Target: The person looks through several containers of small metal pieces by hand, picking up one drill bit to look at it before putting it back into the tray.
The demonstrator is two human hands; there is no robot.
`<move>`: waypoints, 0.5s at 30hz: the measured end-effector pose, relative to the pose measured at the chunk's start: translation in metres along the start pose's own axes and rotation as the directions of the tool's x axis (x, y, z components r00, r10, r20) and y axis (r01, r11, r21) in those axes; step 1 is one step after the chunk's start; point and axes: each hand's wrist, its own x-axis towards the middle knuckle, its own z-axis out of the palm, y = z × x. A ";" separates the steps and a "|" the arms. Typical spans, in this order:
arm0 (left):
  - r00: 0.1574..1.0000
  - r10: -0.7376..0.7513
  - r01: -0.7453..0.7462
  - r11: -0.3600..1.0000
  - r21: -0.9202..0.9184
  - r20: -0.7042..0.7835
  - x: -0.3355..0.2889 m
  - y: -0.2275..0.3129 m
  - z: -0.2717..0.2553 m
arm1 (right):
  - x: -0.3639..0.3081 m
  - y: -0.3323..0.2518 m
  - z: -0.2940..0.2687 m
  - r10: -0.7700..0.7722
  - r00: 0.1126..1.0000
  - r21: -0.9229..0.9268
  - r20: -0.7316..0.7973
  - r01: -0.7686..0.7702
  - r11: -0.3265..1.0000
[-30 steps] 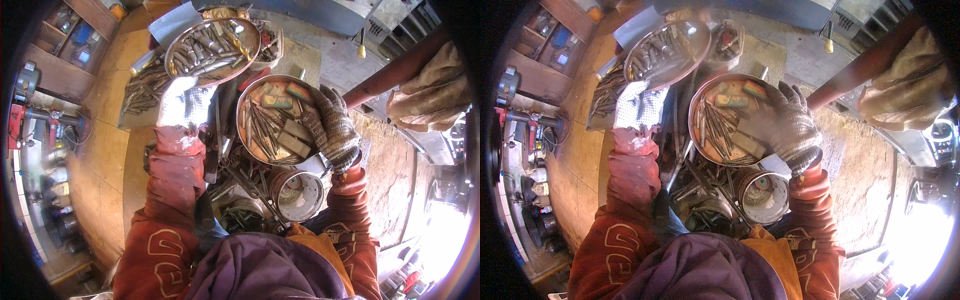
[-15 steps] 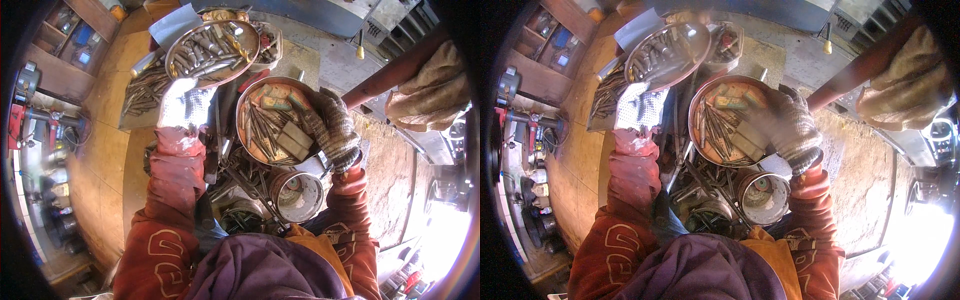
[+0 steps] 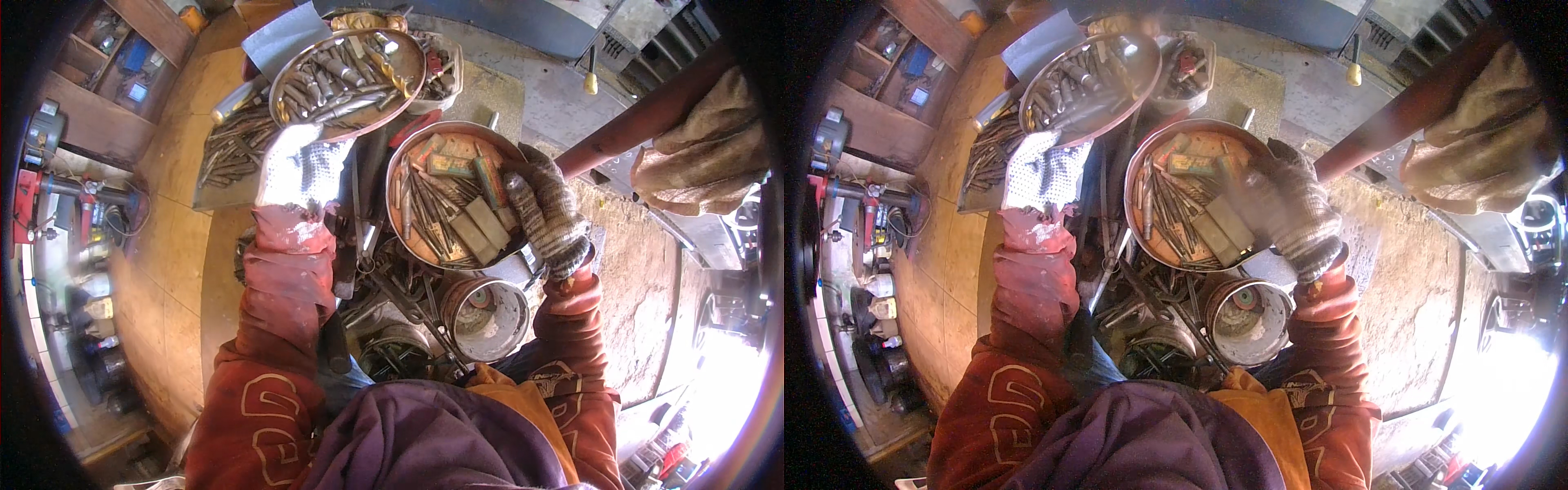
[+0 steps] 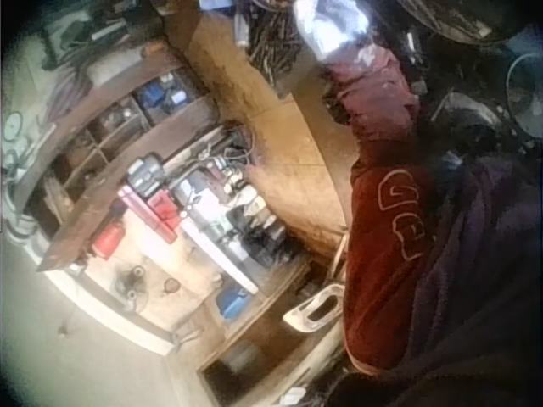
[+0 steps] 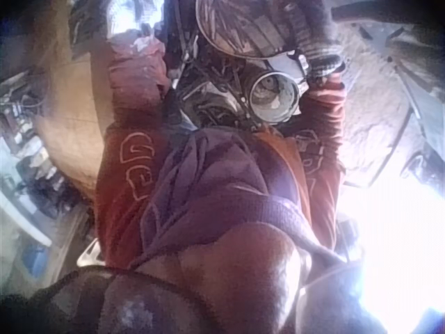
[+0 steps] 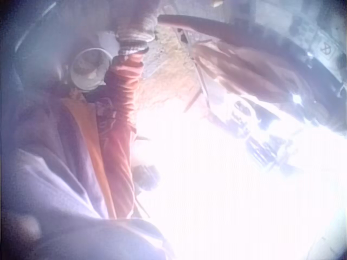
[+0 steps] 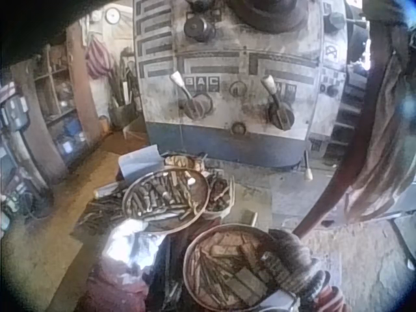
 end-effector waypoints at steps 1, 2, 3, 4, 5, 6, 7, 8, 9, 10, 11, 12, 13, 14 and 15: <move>1.000 0.004 -0.004 1.000 0.005 -0.007 0.000 0.000 -0.004 | 0.012 -0.047 -0.013 0.242 0.961 0.088 0.131 -0.255 0.963; 1.000 0.007 -0.007 1.000 0.004 -0.021 -0.003 0.003 -0.007 | 0.013 -0.054 -0.012 0.272 0.942 0.099 0.199 -0.295 0.950; 1.000 0.027 -0.027 1.000 0.015 -0.014 -0.005 0.005 -0.006 | 0.014 -0.062 -0.014 0.299 0.917 0.105 0.264 -0.335 0.936; 0.999 0.041 -0.041 0.999 0.019 0.001 -0.005 0.005 -0.002 | 0.005 -0.036 -0.012 0.148 0.957 0.066 0.249 -0.170 0.983; 0.999 0.050 -0.051 0.998 0.022 0.018 -0.003 0.002 0.001 | -0.001 -0.024 -0.011 0.094 0.971 0.071 0.220 -0.112 0.991; 0.999 0.040 -0.040 0.999 0.018 0.021 -0.002 0.001 0.001 | -0.006 -0.010 -0.009 0.037 0.981 0.074 0.191 -0.052 0.996; 0.999 0.038 -0.038 0.999 0.018 0.023 -0.001 0.000 0.002 | -0.008 -0.005 -0.008 0.078 0.986 0.129 0.147 -0.097 0.987; 0.999 0.035 -0.036 0.999 0.011 0.026 0.000 -0.001 0.002 | -0.009 -0.005 -0.008 0.102 0.988 0.163 0.114 -0.119 0.979; 0.999 0.032 -0.032 0.999 0.006 0.029 0.000 -0.001 0.003 | -0.009 -0.005 -0.009 0.125 0.989 0.197 0.080 -0.139 0.970; 0.999 0.032 -0.032 0.999 0.006 0.022 -0.001 0.000 0.001 | -0.009 -0.007 -0.005 0.126 0.990 0.214 0.061 -0.137 0.967; 0.999 0.032 -0.032 0.999 0.006 0.017 -0.002 0.001 0.000 | -0.009 -0.009 -0.002 0.128 0.991 0.232 0.042 -0.134 0.964; 0.999 0.034 -0.034 0.999 0.008 0.013 -0.004 0.002 -0.001 | -0.008 -0.011 -0.001 0.126 0.989 0.204 0.074 -0.139 0.969; 0.999 0.031 -0.031 1.000 -0.002 0.015 -0.003 0.001 -0.001 | -0.008 -0.014 -0.005 0.131 0.986 0.166 0.100 -0.146 0.975; 0.999 0.027 -0.027 1.000 -0.009 0.022 0.000 -0.001 0.001 | -0.009 -0.011 -0.006 0.119 0.987 0.159 0.108 -0.136 0.978; 0.999 0.022 -0.022 1.000 -0.018 0.026 0.000 -0.002 0.002 | -0.009 -0.007 -0.007 0.108 0.987 0.152 0.115 -0.125 0.980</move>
